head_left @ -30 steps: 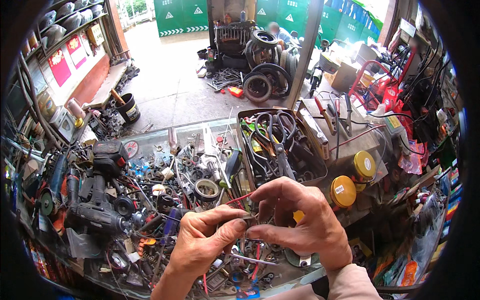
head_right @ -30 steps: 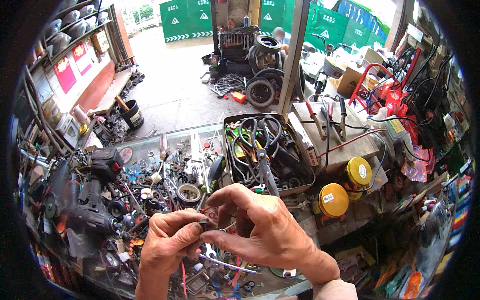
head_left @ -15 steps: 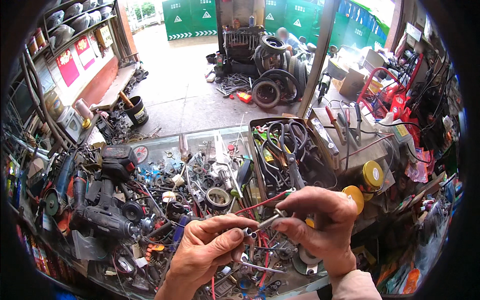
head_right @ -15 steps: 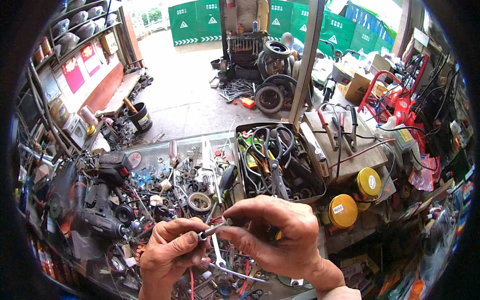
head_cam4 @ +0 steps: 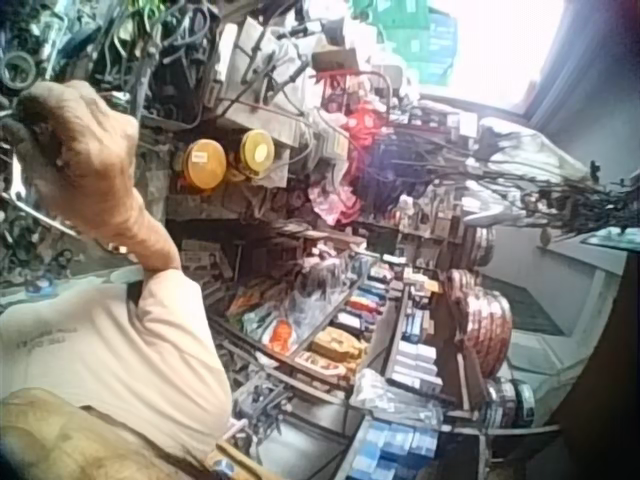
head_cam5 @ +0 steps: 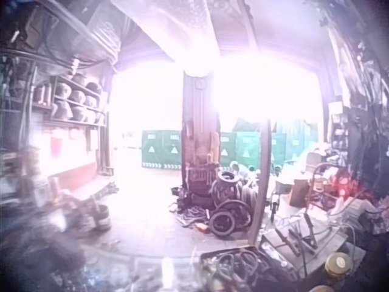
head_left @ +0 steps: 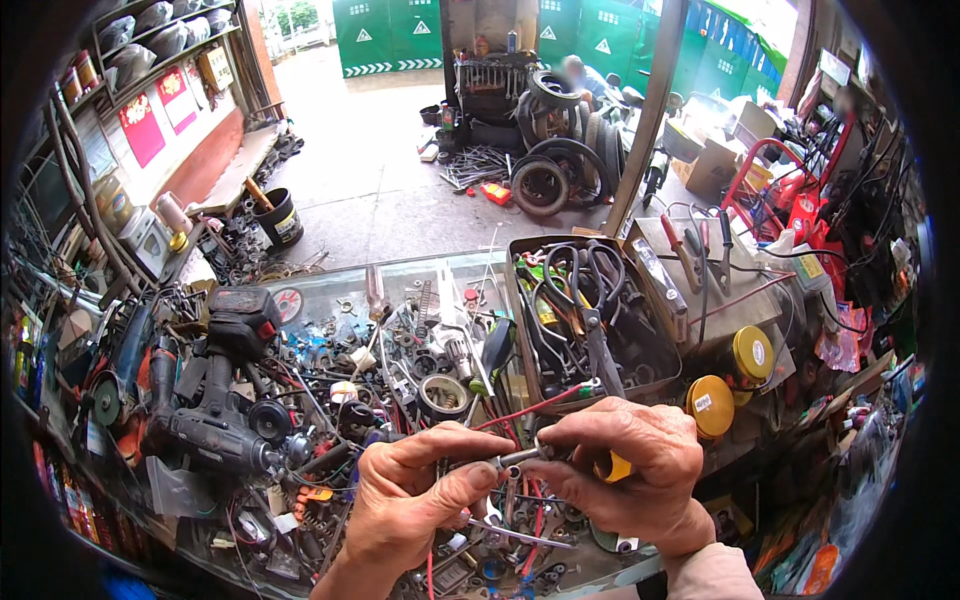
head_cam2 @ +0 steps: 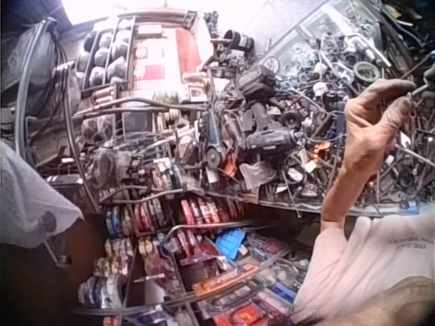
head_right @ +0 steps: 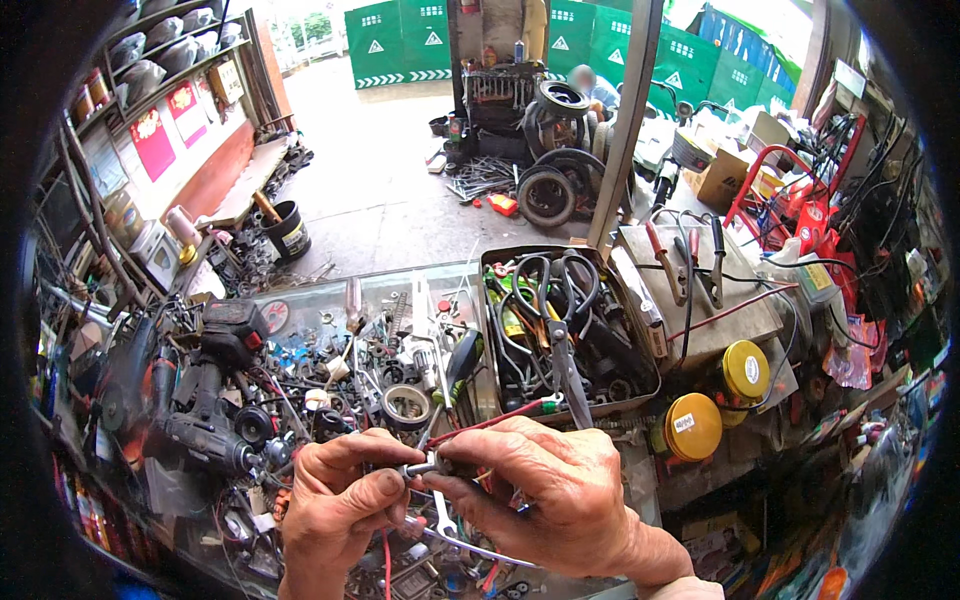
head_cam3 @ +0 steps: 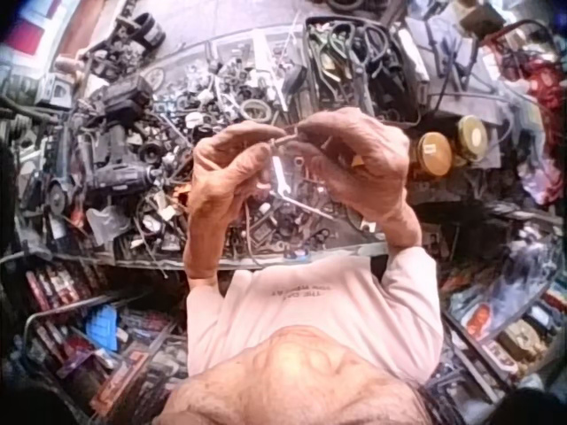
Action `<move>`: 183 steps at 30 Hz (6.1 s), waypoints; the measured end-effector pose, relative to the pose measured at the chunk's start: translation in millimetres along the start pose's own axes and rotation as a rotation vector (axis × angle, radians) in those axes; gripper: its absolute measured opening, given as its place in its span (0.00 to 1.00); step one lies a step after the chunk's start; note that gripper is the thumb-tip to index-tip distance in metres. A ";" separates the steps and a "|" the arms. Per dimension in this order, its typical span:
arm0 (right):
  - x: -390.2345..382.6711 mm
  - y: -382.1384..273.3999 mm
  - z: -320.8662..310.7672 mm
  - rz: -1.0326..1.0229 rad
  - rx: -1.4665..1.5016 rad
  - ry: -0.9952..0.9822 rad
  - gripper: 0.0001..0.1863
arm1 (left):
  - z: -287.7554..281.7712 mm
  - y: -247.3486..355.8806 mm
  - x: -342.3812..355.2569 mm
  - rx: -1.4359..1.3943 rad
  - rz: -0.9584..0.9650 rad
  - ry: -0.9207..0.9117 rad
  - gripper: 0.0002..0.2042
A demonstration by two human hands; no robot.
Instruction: The person works at a cluttered workbench, handling various small electronic components and tools. They use pliers to strip wire insulation and manipulate small metal connectors, occasionally picking up and examining other parts like springs and screws from the pile.
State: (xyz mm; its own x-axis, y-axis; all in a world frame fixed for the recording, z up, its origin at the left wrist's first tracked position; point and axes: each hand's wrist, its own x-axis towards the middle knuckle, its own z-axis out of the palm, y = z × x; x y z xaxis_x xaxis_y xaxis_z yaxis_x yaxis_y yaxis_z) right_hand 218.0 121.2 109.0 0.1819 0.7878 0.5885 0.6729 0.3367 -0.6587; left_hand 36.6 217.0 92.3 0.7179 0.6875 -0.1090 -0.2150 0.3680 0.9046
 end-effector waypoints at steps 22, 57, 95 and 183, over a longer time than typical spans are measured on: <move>-3.2 11.5 24.5 0.673 1.046 -0.202 0.14 | 5.3 -24.8 -7.7 0.180 0.463 0.244 0.10; -1.7 0.4 14.4 0.543 0.821 0.087 0.09 | 9.6 -29.8 8.0 0.926 0.728 0.275 0.17; 4.6 9.5 10.5 0.222 0.246 -0.109 0.09 | 3.0 -11.5 0.5 0.755 0.599 0.254 0.13; 8.0 12.1 -4.4 0.221 0.180 -0.386 0.11 | 8.9 -8.4 0.7 0.710 0.589 0.147 0.11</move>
State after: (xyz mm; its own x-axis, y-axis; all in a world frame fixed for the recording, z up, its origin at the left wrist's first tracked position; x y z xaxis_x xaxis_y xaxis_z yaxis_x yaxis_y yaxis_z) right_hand 230.8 129.3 107.9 0.0040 0.9731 0.2303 0.5068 0.1966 -0.8394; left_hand 44.8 208.8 88.3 0.5201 0.7321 0.4399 -0.0280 -0.5002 0.8655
